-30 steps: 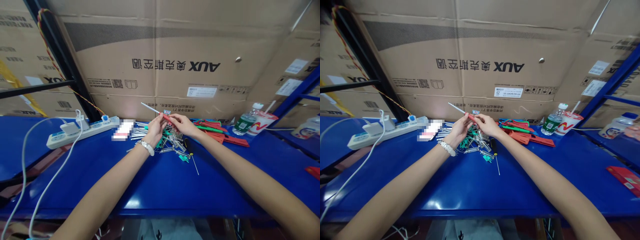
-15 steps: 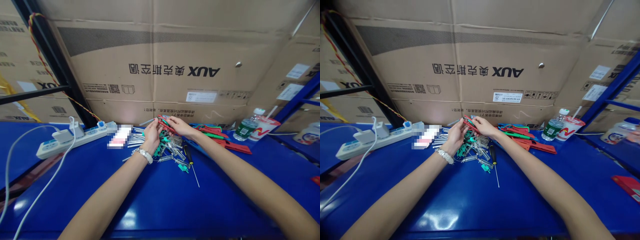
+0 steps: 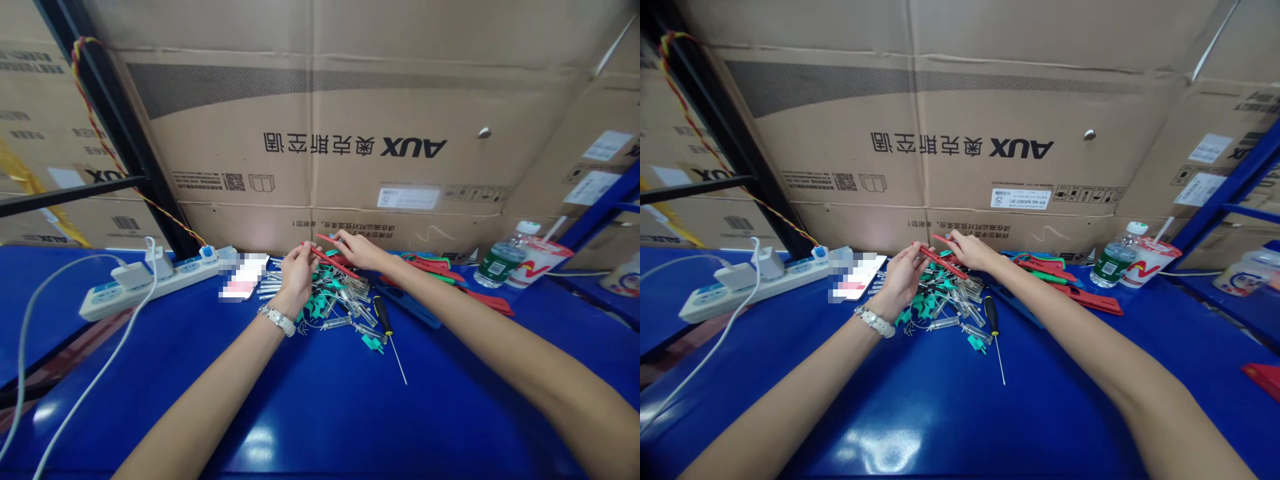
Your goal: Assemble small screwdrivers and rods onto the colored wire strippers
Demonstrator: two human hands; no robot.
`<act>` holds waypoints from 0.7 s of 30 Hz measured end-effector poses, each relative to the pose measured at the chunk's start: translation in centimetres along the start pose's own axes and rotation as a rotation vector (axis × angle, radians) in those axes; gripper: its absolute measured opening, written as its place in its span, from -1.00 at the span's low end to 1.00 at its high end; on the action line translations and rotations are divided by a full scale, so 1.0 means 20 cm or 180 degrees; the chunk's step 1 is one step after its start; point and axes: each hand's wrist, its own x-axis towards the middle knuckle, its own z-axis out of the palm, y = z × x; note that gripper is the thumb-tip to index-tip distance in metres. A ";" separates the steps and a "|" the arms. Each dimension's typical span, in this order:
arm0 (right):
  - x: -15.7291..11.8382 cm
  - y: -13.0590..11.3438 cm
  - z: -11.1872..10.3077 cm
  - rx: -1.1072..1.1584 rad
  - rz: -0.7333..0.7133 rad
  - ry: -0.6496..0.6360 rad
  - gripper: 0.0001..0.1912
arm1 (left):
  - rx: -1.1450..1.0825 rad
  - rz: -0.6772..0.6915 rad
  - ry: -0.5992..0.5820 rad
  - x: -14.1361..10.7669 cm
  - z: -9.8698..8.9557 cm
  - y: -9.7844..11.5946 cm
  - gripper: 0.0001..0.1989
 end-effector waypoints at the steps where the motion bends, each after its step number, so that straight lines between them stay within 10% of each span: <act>1: 0.00 0.00 0.00 -0.0066 0.0006 -0.0016 -0.74 | -0.0034 0.0068 -0.0023 0.00 -0.01 0.02 -0.80; 13: 0.03 0.02 0.08 0.0431 0.0387 0.0096 -0.93 | 0.0034 0.0275 -0.0187 -0.02 -0.09 0.04 -0.88; 21: 0.05 0.03 0.17 0.1032 0.0212 0.0161 -0.70 | 0.0280 0.0338 -0.0370 0.00 -0.09 0.04 -0.91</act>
